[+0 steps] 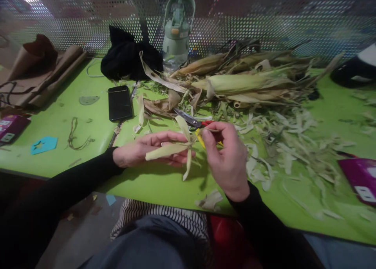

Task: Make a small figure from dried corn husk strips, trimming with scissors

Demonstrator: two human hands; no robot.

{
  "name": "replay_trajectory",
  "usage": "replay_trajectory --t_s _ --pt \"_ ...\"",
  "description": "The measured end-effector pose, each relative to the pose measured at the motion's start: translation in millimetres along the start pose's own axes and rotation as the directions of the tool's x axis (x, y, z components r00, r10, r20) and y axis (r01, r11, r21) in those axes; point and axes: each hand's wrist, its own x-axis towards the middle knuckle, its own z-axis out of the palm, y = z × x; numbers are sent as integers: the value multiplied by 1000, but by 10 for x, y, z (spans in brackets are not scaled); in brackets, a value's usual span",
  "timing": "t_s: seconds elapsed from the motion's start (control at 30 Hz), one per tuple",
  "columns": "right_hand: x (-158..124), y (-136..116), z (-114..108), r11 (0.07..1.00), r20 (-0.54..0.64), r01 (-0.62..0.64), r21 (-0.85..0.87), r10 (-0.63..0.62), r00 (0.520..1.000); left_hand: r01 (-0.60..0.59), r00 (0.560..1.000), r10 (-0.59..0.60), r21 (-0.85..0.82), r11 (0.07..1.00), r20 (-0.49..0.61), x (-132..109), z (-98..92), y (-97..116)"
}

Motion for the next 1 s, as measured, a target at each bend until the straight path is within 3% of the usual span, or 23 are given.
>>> replay_trajectory --t_s 0.07,0.13,0.2,0.27,0.3,0.37,0.43,0.53,0.67,0.8,0.87,0.93,1.0 --pt "7 22 6 1000 41 -15 21 14 999 33 999 -33 -11 999 2 8 0 -11" --pt "11 38 14 1000 48 26 17 -27 998 34 996 -33 5 999 -82 30 7 -29" --pt "9 37 21 984 -54 168 -52 -171 984 15 981 -11 20 1000 -193 58 16 -54" --pt "-5 8 34 909 -108 382 -166 -402 909 -24 954 28 19 1000 -299 83 23 -82" --pt "-19 -19 46 840 -54 502 -205 -522 851 -56 938 60 21 998 -340 92 26 -96" --pt "-64 -88 82 682 163 705 -194 -687 708 -133 913 136 34 991 -385 105 34 -119" --pt "-120 -160 130 569 281 795 -210 -744 607 -180 906 180 36 983 -384 110 46 -132" --pt "-193 -229 193 497 317 817 -294 -755 573 -166 908 150 -8 986 -391 111 73 -137" --pt "-229 -229 229 503 340 793 -345 -720 605 -75 917 55 -36 997 -396 111 92 -146" --pt "-221 -183 226 606 312 772 -193 -708 633 -49 933 25 -58 997 -358 116 72 -133" --pt "-213 -160 211 741 233 668 -75 -638 734 -63 931 41 -49 997 -362 112 58 -97" --pt "-205 -145 190 881 145 474 11 -470 871 -72 925 63 -10 997 -375 101 48 -50" --pt "-200 -141 169 957 96 282 72 -288 953 -74 917 81 32 997 -391 89 43 -10"
